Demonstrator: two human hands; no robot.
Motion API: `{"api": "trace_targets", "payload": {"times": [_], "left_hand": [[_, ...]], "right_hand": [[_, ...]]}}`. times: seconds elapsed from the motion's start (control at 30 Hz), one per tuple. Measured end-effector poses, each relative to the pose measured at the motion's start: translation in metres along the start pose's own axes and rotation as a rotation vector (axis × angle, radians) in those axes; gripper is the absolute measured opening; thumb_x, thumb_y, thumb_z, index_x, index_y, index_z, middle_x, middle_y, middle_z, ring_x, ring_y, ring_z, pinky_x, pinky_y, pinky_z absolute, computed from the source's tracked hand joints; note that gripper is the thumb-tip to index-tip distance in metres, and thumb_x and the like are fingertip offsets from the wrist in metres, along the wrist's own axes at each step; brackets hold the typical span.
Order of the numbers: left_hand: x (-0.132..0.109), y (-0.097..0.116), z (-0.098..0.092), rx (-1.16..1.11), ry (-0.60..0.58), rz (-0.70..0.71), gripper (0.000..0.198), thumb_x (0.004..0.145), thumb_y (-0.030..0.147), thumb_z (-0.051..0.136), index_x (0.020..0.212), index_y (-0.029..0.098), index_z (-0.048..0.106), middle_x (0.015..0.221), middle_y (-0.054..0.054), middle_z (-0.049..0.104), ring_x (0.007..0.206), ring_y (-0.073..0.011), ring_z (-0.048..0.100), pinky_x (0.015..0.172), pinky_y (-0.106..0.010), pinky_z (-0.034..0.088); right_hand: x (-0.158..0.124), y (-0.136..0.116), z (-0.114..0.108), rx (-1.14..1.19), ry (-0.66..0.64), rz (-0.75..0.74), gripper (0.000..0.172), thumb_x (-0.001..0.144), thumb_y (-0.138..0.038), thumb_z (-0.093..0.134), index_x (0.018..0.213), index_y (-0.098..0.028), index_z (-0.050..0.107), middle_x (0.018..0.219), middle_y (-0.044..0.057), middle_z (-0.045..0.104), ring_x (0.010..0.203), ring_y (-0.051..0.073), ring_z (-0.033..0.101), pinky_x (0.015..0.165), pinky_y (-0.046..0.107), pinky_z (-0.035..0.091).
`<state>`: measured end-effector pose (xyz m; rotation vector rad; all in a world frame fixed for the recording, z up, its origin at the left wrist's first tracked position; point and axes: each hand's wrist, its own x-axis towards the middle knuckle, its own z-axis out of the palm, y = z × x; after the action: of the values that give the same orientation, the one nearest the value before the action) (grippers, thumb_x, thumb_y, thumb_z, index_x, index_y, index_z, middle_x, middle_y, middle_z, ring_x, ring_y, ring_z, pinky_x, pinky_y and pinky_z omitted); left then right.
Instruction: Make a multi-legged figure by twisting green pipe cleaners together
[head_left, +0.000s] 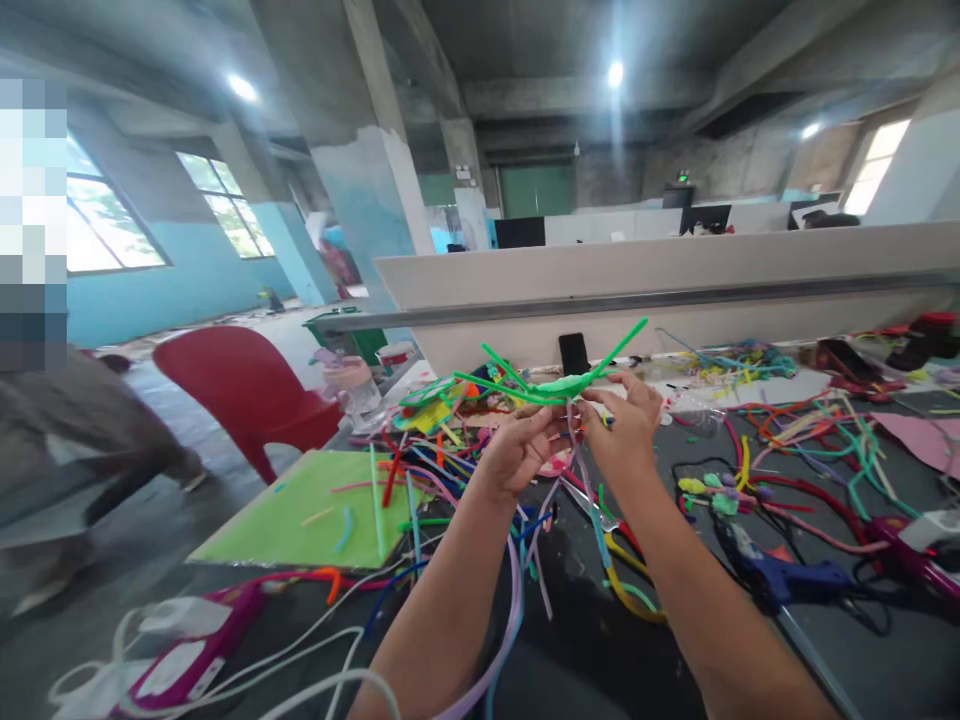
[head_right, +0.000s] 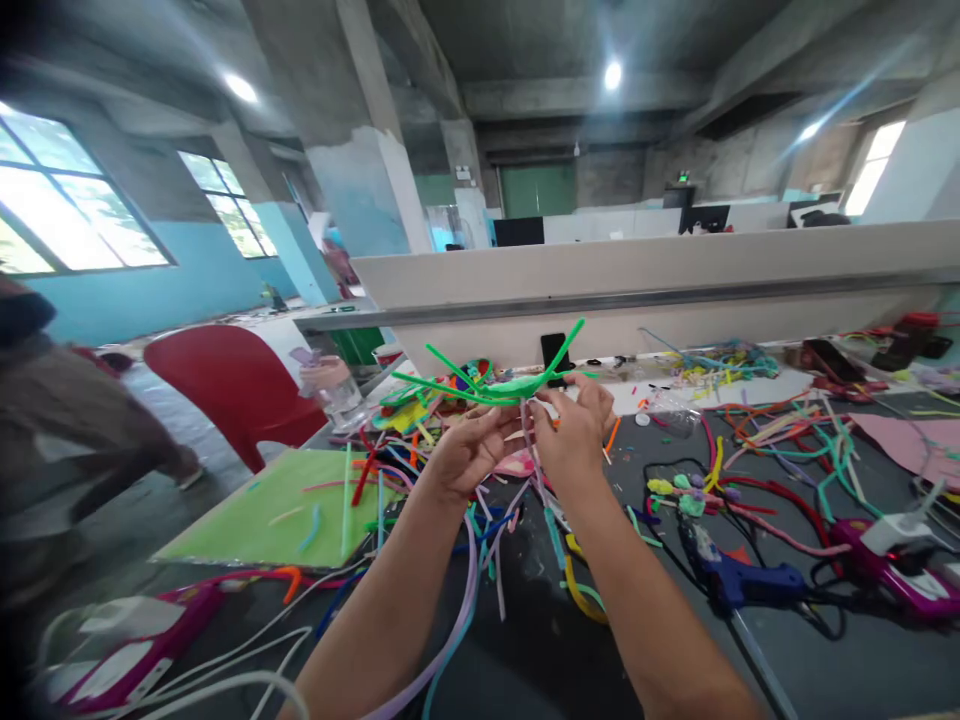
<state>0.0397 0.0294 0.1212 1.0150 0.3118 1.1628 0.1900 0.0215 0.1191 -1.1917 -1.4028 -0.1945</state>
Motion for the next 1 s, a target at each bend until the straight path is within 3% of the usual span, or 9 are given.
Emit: {"api": "trace_targets", "payload": {"times": [0.17, 0.3, 0.47, 0.6, 0.8, 0.93, 1.0], "left_hand": [[-0.002, -0.006, 0.011, 0.099, 0.011, 0.003, 0.024, 0.076, 0.023, 0.070, 0.097, 0.013, 0.069, 0.101, -0.012, 0.070, 0.097, -0.0243, 0.066, 0.088, -0.042, 0.051], [-0.004, -0.008, 0.018, 0.170, 0.108, 0.032, 0.024, 0.070, 0.026, 0.075, 0.089, 0.012, 0.071, 0.093, -0.010, 0.072, 0.089, -0.0228, 0.068, 0.086, -0.040, 0.051], [-0.002, -0.011, 0.021, 0.163, 0.232, 0.081, 0.024, 0.063, 0.028, 0.080, 0.079, 0.012, 0.071, 0.079, -0.007, 0.072, 0.073, -0.0182, 0.069, 0.082, -0.038, 0.053], [0.000, -0.013, 0.022, 0.169, 0.262, 0.107, 0.024, 0.062, 0.029, 0.080, 0.077, 0.013, 0.072, 0.074, -0.004, 0.071, 0.070, -0.0171, 0.068, 0.081, -0.037, 0.053], [-0.005, -0.012, 0.031, 0.259, 0.238, 0.135, 0.027, 0.065, 0.031, 0.078, 0.085, 0.013, 0.072, 0.086, -0.007, 0.072, 0.086, -0.0209, 0.068, 0.088, -0.039, 0.051], [-0.009, -0.001, 0.024, 0.239, 0.026, 0.121, 0.040, 0.069, 0.042, 0.075, 0.099, 0.016, 0.070, 0.107, -0.011, 0.068, 0.107, -0.0266, 0.061, 0.089, -0.041, 0.049], [-0.006, 0.005, 0.016, 0.158, 0.001, 0.132, 0.049, 0.069, 0.054, 0.070, 0.099, 0.016, 0.069, 0.110, -0.013, 0.067, 0.111, -0.0279, 0.058, 0.086, -0.040, 0.050]], "right_hand": [[-0.002, 0.004, 0.004, 0.033, 0.008, 0.078, 0.016, 0.079, -0.034, 0.063, 0.083, -0.026, 0.076, 0.105, 0.007, 0.059, 0.104, 0.026, 0.046, 0.094, 0.044, 0.029], [-0.001, 0.004, 0.004, 0.184, 0.039, 0.178, 0.014, 0.076, -0.033, 0.067, 0.075, -0.021, 0.075, 0.091, 0.007, 0.060, 0.096, 0.024, 0.050, 0.089, 0.041, 0.035], [-0.002, -0.004, 0.003, 0.250, 0.054, 0.254, 0.010, 0.073, -0.026, 0.069, 0.068, -0.019, 0.072, 0.089, 0.007, 0.060, 0.096, 0.023, 0.051, 0.088, 0.039, 0.038], [-0.003, -0.010, 0.002, 0.287, 0.019, 0.259, 0.008, 0.073, -0.024, 0.068, 0.070, -0.017, 0.071, 0.093, 0.008, 0.060, 0.097, 0.023, 0.052, 0.089, 0.038, 0.040], [-0.002, -0.007, 0.006, 0.403, -0.034, 0.330, 0.010, 0.072, -0.026, 0.065, 0.070, -0.017, 0.069, 0.090, 0.007, 0.060, 0.085, 0.019, 0.056, 0.070, 0.030, 0.044], [0.003, 0.001, 0.004, 0.553, -0.046, 0.393, 0.018, 0.071, -0.034, 0.065, 0.063, -0.018, 0.063, 0.078, 0.003, 0.060, 0.072, 0.016, 0.053, 0.063, 0.028, 0.040], [0.005, 0.004, 0.001, 0.676, -0.067, 0.442, 0.022, 0.070, -0.037, 0.066, 0.061, -0.018, 0.060, 0.068, 0.000, 0.058, 0.065, 0.014, 0.050, 0.061, 0.027, 0.039]]}}
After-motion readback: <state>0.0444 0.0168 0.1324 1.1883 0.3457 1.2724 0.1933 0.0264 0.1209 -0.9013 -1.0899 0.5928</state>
